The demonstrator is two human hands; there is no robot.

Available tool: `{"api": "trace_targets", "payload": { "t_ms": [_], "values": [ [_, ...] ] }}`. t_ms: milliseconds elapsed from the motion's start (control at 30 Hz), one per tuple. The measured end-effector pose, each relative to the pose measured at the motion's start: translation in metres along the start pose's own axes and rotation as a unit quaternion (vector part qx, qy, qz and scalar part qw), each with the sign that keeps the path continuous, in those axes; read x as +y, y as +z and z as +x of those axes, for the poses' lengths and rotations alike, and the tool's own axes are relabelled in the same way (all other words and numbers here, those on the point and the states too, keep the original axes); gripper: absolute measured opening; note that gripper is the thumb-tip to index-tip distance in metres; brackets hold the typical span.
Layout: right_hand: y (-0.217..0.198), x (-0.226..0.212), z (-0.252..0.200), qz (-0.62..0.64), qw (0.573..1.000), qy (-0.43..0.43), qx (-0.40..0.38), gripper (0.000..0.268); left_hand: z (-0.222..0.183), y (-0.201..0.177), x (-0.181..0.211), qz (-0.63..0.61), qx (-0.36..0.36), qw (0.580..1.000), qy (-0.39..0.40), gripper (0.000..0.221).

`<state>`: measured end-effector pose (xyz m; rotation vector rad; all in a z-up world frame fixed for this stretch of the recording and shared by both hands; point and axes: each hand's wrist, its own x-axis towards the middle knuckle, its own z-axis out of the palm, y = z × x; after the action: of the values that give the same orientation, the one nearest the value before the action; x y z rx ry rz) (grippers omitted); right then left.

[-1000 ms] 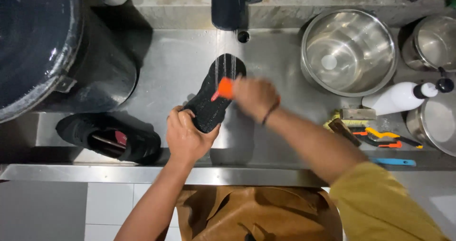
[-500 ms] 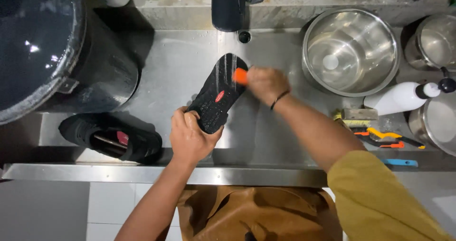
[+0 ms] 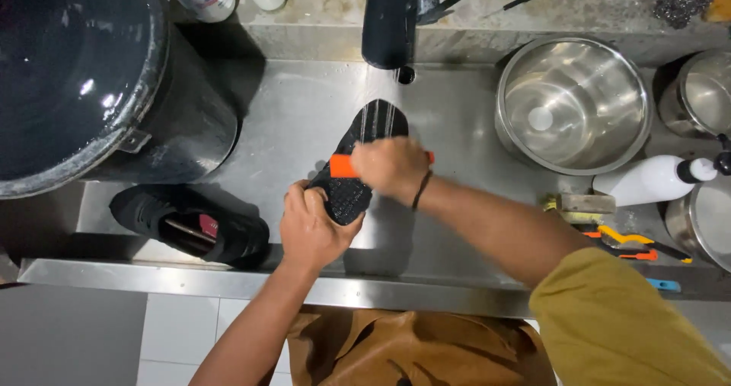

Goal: Scrubbing and rinsing the sole of a black sneaker in a sink using a small cleaning tool.

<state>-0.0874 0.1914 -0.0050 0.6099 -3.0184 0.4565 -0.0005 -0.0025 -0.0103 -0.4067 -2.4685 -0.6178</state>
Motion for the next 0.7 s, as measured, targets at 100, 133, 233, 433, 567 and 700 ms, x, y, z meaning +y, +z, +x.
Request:
{"api": "trace_targets", "payload": {
  "t_ms": [100,133,233,433,567,700],
  "values": [
    [-0.018,0.063,0.029,0.081,0.983,0.162,-0.035,0.055,-0.002,0.002,0.0,0.015,-0.005,1.0,-0.002,0.068],
    [-0.015,0.055,0.035,0.08,0.983,0.159,-0.032,0.055,-0.003,0.0,0.001,0.017,-0.001,1.0,-0.001,0.068],
    [-0.016,0.032,0.033,0.089,0.942,0.313,-0.079,0.063,-0.002,0.003,0.004,0.055,-0.012,0.998,-0.009,0.064],
    [-0.018,0.065,0.03,0.178,0.954,0.231,-0.069,0.062,-0.011,0.007,0.002,0.032,-0.033,0.999,-0.022,0.067],
    [-0.01,0.024,0.021,0.053,0.976,0.203,-0.057,0.055,-0.006,0.002,0.001,0.059,-0.018,0.998,-0.017,0.066],
    [-0.053,0.052,0.036,0.101,0.951,0.262,-0.131,0.064,-0.002,0.0,0.002,0.033,-0.027,0.999,-0.003,0.065]
  ]
}}
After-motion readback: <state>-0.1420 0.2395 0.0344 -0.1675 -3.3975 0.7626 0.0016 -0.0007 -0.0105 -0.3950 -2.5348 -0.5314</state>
